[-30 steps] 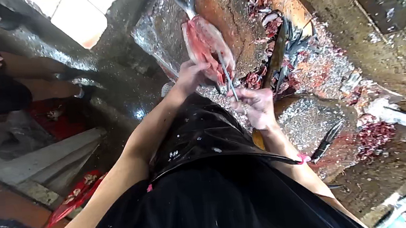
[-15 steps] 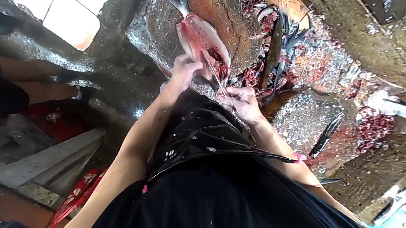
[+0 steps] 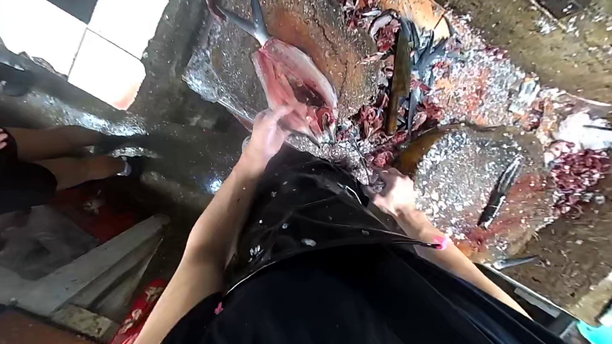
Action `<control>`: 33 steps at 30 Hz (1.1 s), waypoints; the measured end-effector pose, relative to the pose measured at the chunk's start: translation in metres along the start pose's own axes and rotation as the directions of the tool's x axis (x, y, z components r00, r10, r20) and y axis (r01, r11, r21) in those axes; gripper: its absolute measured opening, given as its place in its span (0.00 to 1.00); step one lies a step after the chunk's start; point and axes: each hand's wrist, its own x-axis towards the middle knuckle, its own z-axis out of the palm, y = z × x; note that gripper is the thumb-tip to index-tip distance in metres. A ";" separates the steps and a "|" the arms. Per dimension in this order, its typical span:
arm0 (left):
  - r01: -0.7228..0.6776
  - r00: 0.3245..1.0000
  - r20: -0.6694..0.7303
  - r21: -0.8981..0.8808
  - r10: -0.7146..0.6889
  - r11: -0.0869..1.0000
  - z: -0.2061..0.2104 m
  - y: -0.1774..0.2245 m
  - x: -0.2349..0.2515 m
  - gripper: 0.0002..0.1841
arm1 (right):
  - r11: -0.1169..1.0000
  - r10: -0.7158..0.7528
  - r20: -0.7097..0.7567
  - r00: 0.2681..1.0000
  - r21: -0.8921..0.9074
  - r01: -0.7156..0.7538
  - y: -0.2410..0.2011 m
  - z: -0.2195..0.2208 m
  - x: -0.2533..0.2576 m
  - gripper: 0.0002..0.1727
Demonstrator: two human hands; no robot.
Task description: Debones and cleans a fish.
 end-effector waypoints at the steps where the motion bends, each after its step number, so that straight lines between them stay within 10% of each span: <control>1: 0.006 1.000 -0.023 -0.010 -0.006 1.000 0.000 -0.003 -0.001 0.12 | 0.984 -0.043 -0.034 0.999 0.173 0.048 -0.013 -0.009 -0.012 0.29; 5: -0.049 0.998 -0.029 0.002 0.049 0.999 0.003 -0.005 0.002 0.12 | 0.713 -0.285 -0.065 0.956 0.652 0.257 -0.084 -0.048 0.001 0.21; 14: -0.156 0.976 0.177 0.182 0.124 0.971 -0.009 -0.004 0.009 0.12 | 0.684 -0.297 0.004 0.955 0.698 0.210 -0.142 -0.026 0.090 0.16; 22: -0.185 0.960 0.247 0.204 0.132 0.961 -0.009 0.015 0.015 0.09 | 0.701 -0.265 0.035 0.964 0.693 0.167 -0.146 -0.044 0.060 0.14; 33: -0.330 0.888 0.427 0.338 0.168 0.881 -0.021 0.010 0.025 0.11 | 0.121 -0.143 0.155 0.978 0.983 -0.138 -0.194 -0.056 0.069 0.07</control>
